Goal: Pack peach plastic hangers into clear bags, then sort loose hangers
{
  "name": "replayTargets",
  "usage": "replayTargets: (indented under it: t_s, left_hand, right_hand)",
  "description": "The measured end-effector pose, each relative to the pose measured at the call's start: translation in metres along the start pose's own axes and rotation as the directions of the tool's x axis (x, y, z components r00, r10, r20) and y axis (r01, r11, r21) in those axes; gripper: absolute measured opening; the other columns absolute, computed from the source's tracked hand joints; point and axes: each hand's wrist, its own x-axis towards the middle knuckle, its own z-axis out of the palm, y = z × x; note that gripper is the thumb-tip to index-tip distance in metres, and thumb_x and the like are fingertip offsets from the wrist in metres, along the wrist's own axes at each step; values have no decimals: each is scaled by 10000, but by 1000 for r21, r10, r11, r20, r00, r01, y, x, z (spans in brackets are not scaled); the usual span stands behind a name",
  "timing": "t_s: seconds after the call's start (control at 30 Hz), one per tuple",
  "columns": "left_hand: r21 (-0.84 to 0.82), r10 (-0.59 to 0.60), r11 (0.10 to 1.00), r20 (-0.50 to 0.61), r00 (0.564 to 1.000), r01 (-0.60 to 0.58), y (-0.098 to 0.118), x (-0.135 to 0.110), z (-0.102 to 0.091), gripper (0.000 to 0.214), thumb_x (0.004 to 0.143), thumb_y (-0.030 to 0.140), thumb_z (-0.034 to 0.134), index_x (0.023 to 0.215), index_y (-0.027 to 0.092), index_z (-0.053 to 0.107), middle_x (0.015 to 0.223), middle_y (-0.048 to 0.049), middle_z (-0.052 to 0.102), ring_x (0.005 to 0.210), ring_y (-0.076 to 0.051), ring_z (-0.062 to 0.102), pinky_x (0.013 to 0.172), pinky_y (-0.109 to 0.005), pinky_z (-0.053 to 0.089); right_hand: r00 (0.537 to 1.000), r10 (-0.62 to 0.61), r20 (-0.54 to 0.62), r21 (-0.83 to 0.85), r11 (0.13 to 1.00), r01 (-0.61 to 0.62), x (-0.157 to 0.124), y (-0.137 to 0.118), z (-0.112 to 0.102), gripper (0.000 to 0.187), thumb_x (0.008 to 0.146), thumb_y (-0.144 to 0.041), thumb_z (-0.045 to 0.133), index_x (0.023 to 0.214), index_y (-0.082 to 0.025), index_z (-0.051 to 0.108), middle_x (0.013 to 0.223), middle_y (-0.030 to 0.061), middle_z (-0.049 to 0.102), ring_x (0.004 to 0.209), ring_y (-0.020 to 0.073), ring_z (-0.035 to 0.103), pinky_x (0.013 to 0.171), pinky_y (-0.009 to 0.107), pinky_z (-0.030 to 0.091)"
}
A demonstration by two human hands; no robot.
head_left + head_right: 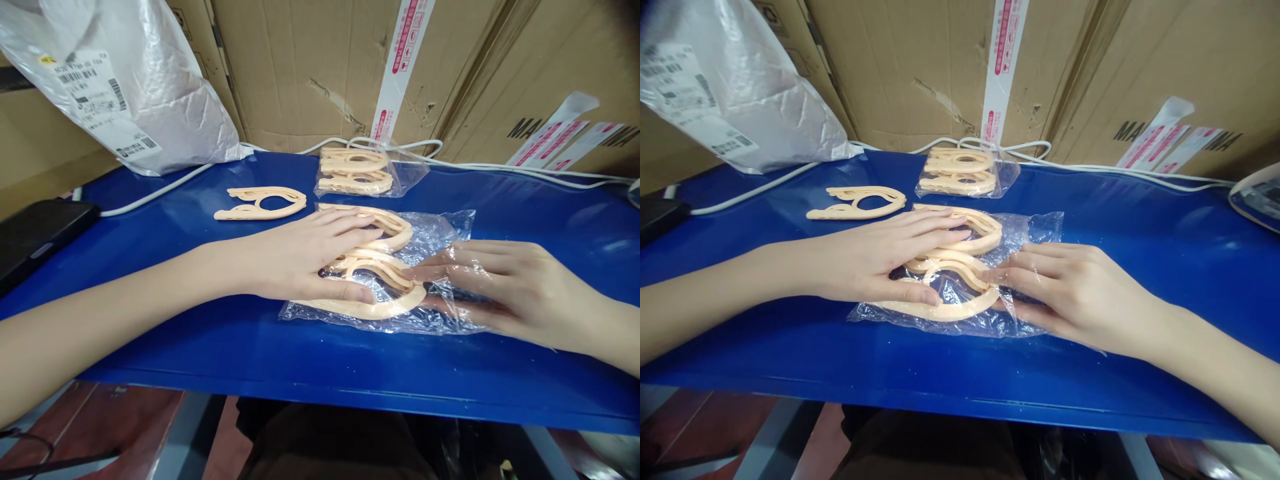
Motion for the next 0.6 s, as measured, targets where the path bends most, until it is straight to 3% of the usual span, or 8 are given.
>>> replayTargets:
  t_s: [0.23, 0.6]
  left_hand:
    - [13, 1, 1000, 3, 1000, -1, 0, 1, 0, 776, 974, 693, 364, 1588, 229, 267, 1679, -27, 190, 1563, -216, 129, 1272, -351, 73]
    - [24, 22, 999, -18, 1000, -22, -1, 0, 0, 783, 969, 685, 395, 1580, 207, 291, 1669, -44, 222, 1556, -237, 164, 1277, -376, 103]
  right_hand:
    - [1000, -6, 18, -10, 1000, 6, -1, 0, -1, 247, 980, -268, 523, 1202, -226, 622, 990, 57, 753, 858, 209, 733, 740, 363, 609]
    - [999, -20, 37, -32, 999, 21, 1, 0, -3, 219, 999, -270, 492, 1180, -209, 599, 989, 66, 749, 860, 194, 732, 742, 350, 619]
